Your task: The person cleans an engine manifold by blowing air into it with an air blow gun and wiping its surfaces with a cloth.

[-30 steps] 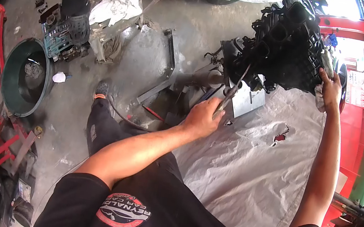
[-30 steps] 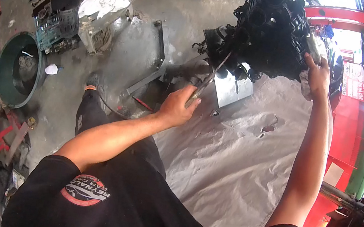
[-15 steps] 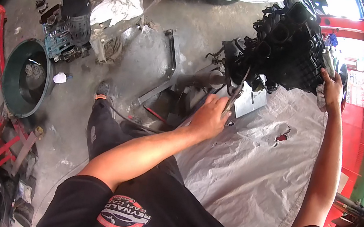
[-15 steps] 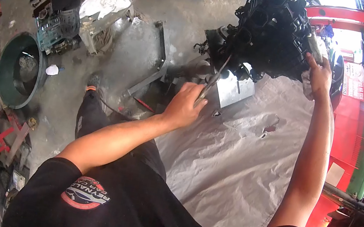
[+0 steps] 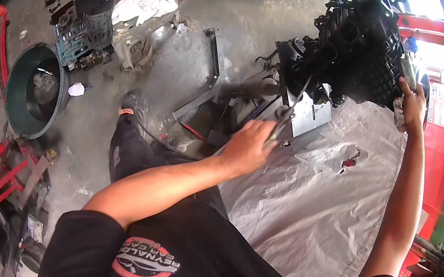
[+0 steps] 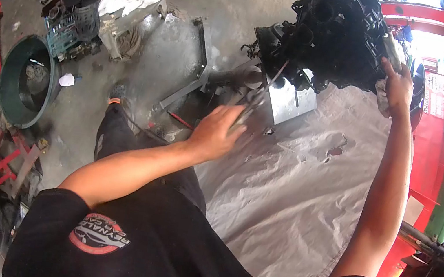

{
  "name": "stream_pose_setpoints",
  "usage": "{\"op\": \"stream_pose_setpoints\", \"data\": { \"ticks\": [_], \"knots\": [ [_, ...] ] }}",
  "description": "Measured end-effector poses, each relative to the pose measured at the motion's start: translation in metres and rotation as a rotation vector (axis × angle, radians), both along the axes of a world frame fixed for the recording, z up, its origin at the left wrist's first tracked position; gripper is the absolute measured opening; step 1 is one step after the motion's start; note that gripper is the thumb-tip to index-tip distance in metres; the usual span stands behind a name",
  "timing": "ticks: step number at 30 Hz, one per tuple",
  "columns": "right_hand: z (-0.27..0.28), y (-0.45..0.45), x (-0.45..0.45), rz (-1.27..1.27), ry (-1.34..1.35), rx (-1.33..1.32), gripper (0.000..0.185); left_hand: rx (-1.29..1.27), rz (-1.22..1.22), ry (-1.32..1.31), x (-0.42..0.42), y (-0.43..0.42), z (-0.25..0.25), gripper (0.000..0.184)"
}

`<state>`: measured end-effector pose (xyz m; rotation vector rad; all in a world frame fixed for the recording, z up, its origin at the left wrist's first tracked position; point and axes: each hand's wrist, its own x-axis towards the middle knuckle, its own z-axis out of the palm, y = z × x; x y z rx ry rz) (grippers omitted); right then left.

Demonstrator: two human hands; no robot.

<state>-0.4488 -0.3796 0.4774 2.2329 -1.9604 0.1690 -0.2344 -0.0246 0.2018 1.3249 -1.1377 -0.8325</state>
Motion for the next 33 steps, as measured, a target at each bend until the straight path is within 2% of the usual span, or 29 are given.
{"op": "stream_pose_setpoints", "data": {
  "ticks": [5, 9, 12, 15, 18, 20, 23, 27, 30, 31, 33],
  "knots": [
    [0.004, -0.003, -0.001, 0.022, 0.037, -0.003, 0.093, 0.098, -0.029, 0.025, 0.042, 0.028, 0.008, 0.039],
    [0.005, -0.006, -0.003, 0.008, 0.036, 0.001, 0.094, 0.057, -0.039, 0.045, 0.053, 0.015, 0.01, 0.038],
    [0.005, -0.011, -0.007, 0.007, -0.043, 0.049, 0.09, 0.094, -0.068, 0.047, 0.049, 0.009, 0.009, 0.037],
    [0.005, 0.001, 0.002, -0.012, -0.086, 0.063, 0.073, 0.089, -0.058, 0.092, 0.042, 0.004, 0.003, 0.035],
    [0.002, -0.004, -0.006, 0.087, -0.105, -0.006, 0.075, 0.05, -0.006, 0.116, 0.031, -0.009, -0.007, 0.034],
    [0.004, -0.002, -0.006, 0.039, -0.107, 0.024, 0.078, -0.005, 0.017, 0.102, 0.026, -0.02, -0.011, 0.033],
    [0.003, -0.019, -0.017, 0.083, -0.085, 0.014, 0.081, 0.076, 0.001, 0.109, 0.021, -0.034, -0.009, 0.032],
    [0.006, -0.019, -0.015, 0.074, -0.135, 0.061, 0.082, 0.048, 0.043, 0.152, 0.02, -0.015, -0.003, 0.026],
    [0.004, -0.012, -0.011, 0.029, -0.107, 0.036, 0.08, 0.074, -0.009, 0.121, 0.024, -0.01, -0.007, 0.028],
    [0.006, -0.021, -0.018, 0.026, -0.11, 0.114, 0.082, 0.049, -0.008, 0.122, 0.027, -0.012, -0.007, 0.028],
    [0.006, -0.014, -0.014, 0.066, -0.099, 0.085, 0.085, 0.012, -0.028, 0.136, 0.035, 0.001, 0.005, 0.031]
  ]
}}
